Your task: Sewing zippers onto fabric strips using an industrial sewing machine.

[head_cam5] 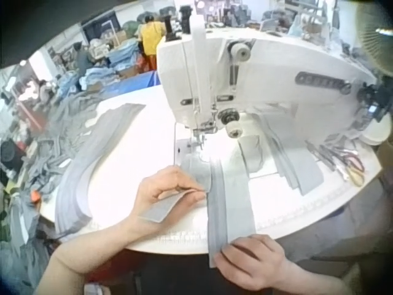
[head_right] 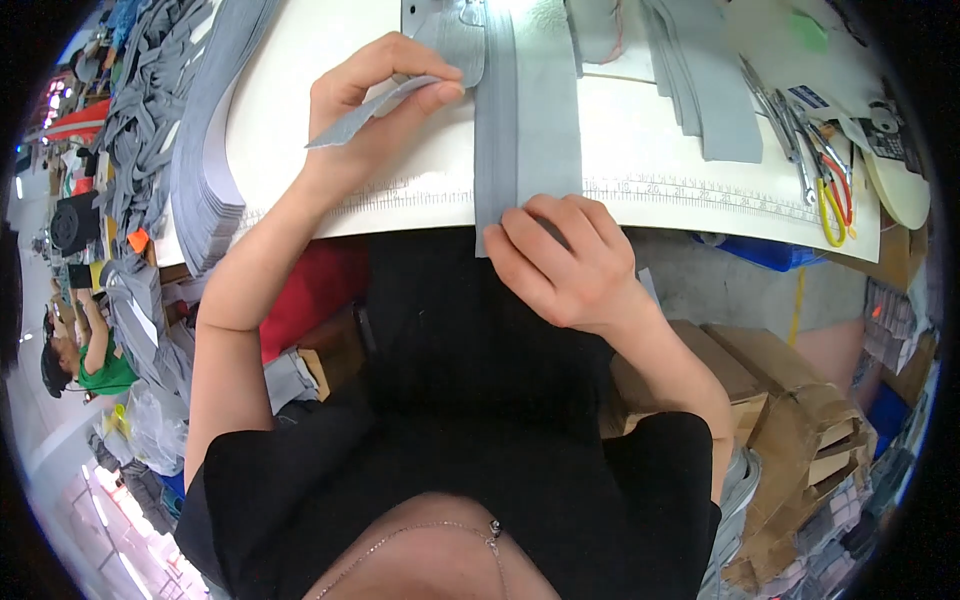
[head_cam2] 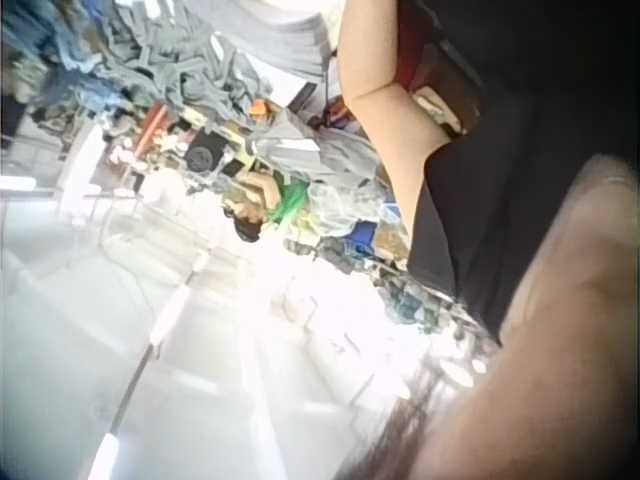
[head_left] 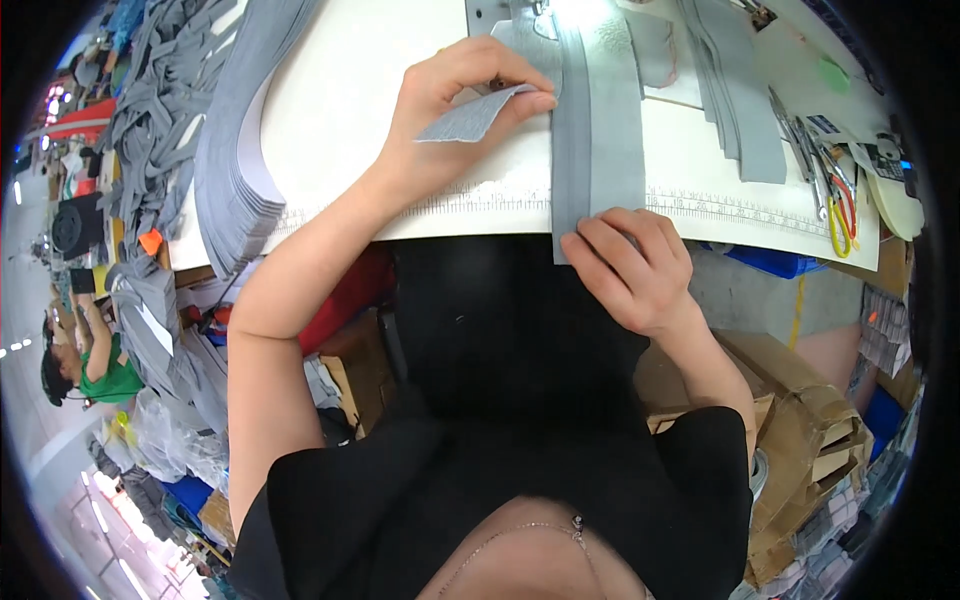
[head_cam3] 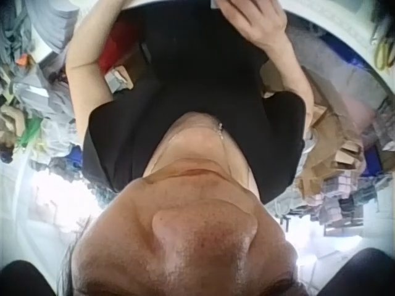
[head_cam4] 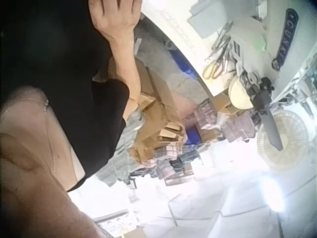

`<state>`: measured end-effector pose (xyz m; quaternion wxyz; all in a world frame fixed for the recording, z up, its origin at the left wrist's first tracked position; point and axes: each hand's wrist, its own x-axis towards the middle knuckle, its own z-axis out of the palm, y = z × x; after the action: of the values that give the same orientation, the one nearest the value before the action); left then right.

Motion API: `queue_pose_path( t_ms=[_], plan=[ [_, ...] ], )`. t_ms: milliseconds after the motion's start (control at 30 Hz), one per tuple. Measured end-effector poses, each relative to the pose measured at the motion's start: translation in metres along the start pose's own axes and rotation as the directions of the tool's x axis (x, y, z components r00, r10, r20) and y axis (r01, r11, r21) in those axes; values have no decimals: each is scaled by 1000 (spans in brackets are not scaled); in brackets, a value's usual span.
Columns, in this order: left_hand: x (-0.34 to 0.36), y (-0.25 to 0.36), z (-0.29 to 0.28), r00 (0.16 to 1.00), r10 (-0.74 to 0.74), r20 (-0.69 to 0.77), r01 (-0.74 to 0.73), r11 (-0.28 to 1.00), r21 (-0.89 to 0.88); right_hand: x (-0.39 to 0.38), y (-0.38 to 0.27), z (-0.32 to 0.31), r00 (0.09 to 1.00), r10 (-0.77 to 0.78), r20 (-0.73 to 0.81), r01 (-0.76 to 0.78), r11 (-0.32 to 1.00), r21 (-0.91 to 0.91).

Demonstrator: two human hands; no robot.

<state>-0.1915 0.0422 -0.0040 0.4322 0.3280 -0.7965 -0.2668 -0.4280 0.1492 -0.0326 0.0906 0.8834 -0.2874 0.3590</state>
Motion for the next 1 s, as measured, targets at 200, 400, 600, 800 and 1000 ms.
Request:
queue_pose_path(
  t_ms=[200, 400, 600, 800, 1000],
  plan=[
    [0, -12, 3, 997, 70, -28, -71, 996, -51, 0, -1, 1, 1000, 26, 1, -26, 999, 24],
    [-1, -9, -9, 989, 81, 123, -88, 995, 55, 4, -3, -3, 1000, 0, 30, -1, 1000, 17],
    [-4, -1, -10, 984, 3, 180, -47, 969, 241, 2, -5, -5, 1000, -3, 31, 3, 1000, -2],
    [1, -15, -6, 991, -135, 7, 133, 983, 127, 3, -5, -3, 1000, 11, 1, -11, 1000, 17],
    [12, -6, 1, 971, -205, -120, 224, 959, 172, 1, -5, -1, 999, 34, -19, -33, 999, 33]
  ],
)
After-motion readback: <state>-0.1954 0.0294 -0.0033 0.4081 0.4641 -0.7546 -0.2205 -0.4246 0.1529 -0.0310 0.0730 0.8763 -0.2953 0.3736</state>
